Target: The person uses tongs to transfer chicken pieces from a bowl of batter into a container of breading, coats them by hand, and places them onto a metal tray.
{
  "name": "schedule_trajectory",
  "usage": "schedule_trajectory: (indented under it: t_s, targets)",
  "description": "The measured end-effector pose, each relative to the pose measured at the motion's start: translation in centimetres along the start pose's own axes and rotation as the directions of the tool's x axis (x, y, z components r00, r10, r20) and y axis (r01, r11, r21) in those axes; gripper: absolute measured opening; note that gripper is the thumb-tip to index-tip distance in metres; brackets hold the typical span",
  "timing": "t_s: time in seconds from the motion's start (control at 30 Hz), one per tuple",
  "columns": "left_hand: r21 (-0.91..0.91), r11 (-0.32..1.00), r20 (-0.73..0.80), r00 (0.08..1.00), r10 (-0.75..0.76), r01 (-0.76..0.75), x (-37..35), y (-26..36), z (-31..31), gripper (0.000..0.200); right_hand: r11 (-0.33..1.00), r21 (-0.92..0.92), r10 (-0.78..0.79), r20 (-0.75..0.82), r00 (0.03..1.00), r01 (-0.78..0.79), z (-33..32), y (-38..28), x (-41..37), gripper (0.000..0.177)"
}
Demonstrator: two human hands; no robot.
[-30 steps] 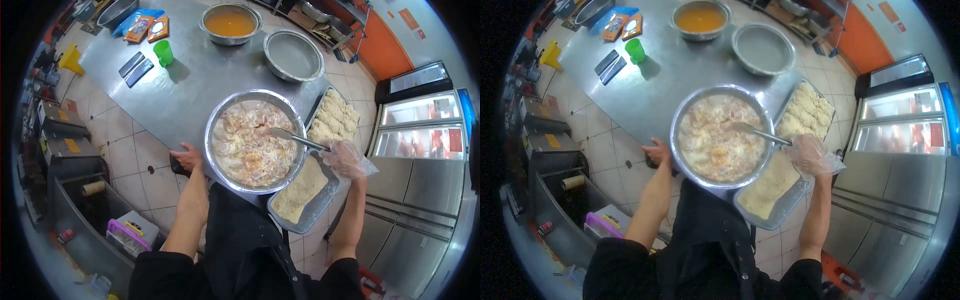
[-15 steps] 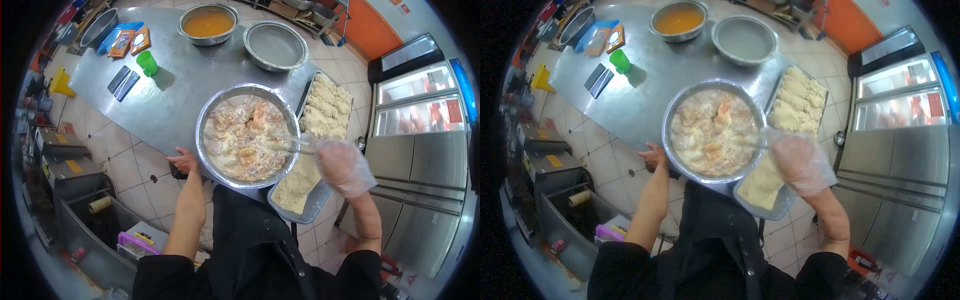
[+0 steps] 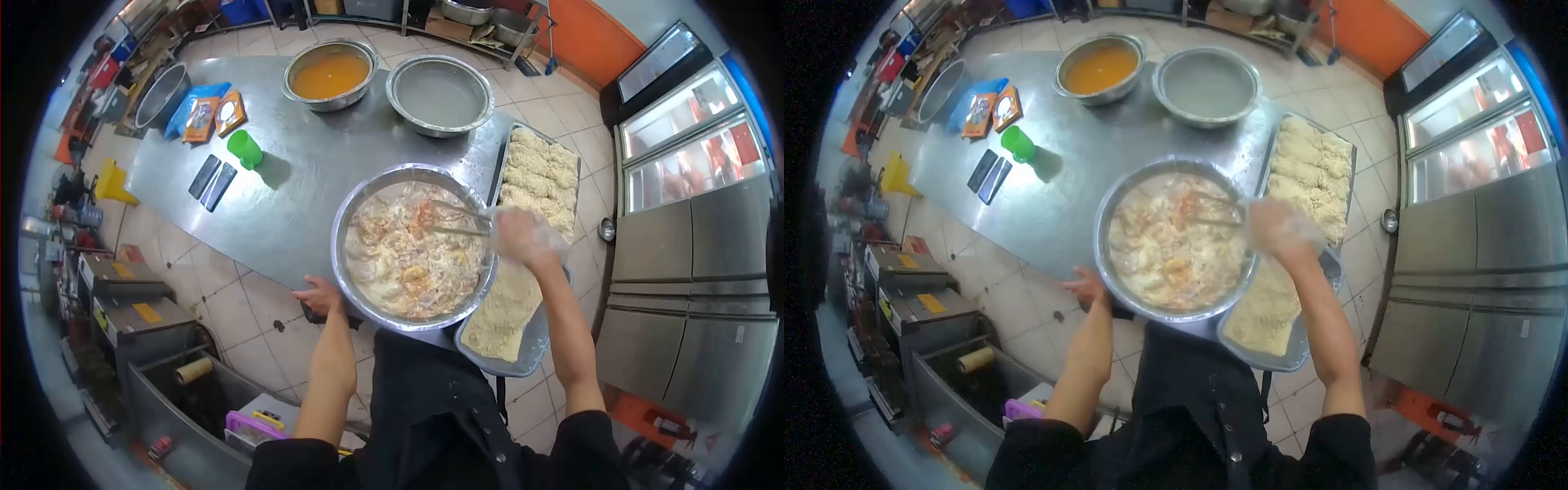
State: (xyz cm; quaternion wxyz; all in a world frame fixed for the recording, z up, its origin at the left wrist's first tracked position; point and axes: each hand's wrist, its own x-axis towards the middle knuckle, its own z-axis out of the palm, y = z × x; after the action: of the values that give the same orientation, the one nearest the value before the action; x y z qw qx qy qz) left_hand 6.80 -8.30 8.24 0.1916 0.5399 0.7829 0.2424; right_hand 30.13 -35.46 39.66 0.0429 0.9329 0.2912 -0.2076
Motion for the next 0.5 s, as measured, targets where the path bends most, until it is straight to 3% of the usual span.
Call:
schedule_trajectory:
  t_s: [0.2, 0.3, 0.37, 0.5]
  targets:
    - [0.012, 0.996, 0.116, 0.989, -0.095, 0.094, -0.5, 1.6, -1.7, 0.074, 0.989, -0.083, -0.124, -0.035, 0.992, 0.121, 4.6, 3.6, 6.0, 0.030]
    - [-0.005, 0.998, 0.132, 0.990, -0.058, 0.059, 0.2, 0.1, -0.5, 0.072, 0.985, -0.093, -0.147, 0.013, 0.989, 0.147, 0.8, 3.6, 4.5, 0.032]
    - [0.023, 0.997, 0.145, 0.986, -0.082, 0.079, 0.6, -0.3, 0.0, 0.072, 0.994, -0.089, -0.048, 0.132, 0.990, 0.060, -4.3, 2.0, 2.0, 0.035]
    - [0.007, 0.993, 0.136, 0.984, -0.116, 0.116, -0.2, 1.3, -1.4, 0.073, 0.997, -0.026, -0.071, 0.077, 0.994, 0.073, -8.3, 1.4, -0.7, 0.035]
